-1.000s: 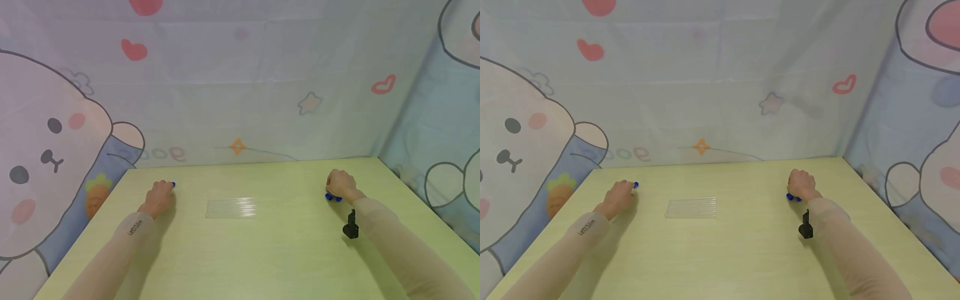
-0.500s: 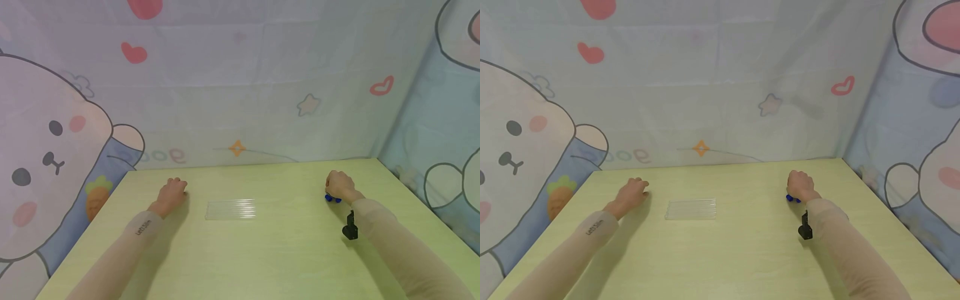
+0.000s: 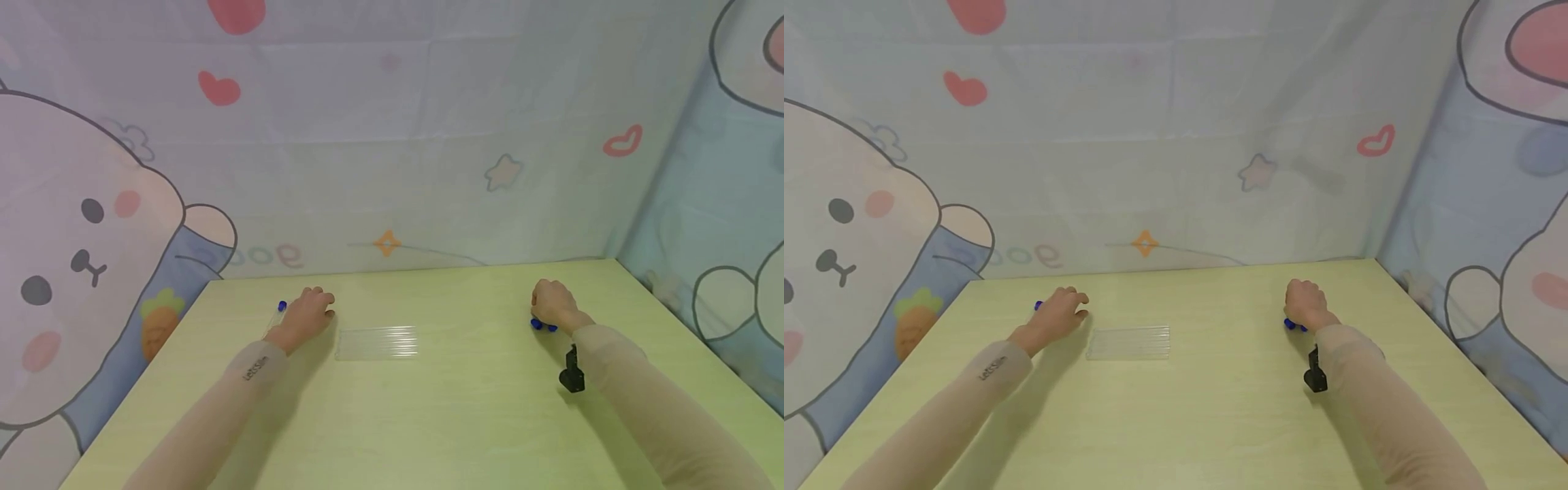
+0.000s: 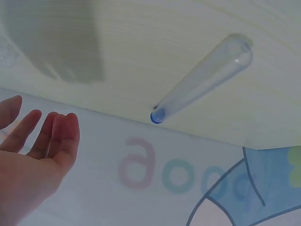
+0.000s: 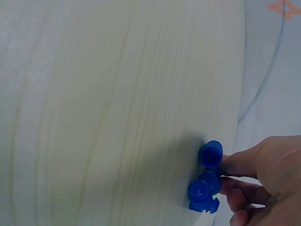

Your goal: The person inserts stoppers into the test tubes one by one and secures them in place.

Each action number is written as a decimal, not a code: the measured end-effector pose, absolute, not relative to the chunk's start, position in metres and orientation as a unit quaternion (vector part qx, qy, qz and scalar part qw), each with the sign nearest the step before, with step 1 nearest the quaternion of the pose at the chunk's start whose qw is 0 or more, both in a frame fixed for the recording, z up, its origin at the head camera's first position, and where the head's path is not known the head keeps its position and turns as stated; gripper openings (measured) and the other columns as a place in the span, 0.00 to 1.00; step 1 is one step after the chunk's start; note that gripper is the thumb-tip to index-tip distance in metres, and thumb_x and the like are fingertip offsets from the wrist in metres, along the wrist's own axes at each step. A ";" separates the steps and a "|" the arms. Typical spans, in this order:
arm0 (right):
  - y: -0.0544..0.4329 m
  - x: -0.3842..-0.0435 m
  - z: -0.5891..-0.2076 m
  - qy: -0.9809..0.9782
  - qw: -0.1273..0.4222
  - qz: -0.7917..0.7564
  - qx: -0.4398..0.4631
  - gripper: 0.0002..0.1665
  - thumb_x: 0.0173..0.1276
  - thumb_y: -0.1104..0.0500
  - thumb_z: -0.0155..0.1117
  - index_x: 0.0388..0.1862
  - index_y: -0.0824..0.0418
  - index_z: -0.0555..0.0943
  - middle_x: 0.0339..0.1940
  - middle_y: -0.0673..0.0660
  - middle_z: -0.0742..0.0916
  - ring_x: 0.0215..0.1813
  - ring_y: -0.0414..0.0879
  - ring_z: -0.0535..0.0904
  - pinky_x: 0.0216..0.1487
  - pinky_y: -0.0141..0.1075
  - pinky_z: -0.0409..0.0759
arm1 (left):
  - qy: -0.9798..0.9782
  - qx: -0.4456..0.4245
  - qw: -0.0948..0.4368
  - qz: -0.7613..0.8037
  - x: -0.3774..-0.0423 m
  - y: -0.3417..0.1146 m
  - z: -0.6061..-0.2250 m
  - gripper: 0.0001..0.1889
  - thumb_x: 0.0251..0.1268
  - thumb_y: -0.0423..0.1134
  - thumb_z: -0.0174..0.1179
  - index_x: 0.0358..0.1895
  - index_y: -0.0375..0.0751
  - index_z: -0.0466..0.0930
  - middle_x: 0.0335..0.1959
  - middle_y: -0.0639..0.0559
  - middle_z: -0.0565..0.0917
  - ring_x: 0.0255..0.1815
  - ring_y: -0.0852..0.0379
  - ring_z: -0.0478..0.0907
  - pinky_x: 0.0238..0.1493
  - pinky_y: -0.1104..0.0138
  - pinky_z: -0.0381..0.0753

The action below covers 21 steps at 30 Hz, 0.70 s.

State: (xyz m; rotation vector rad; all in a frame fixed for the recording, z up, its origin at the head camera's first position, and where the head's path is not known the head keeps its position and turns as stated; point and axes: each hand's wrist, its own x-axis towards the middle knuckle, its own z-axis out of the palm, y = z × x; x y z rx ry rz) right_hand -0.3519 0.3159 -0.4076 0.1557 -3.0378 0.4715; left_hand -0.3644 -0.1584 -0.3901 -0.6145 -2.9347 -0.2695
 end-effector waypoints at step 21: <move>0.311 -0.347 -0.404 -0.986 0.039 0.156 0.054 0.26 0.59 0.73 0.52 0.09 0.52 0.58 0.11 0.46 0.57 0.18 0.40 0.50 0.20 0.31 0.54 | -0.942 -0.314 0.011 -0.120 -0.366 -0.110 -0.400 0.09 0.65 0.33 0.60 0.46 0.38 0.84 0.44 0.45 0.86 0.42 0.51 0.81 0.45 0.57 0.81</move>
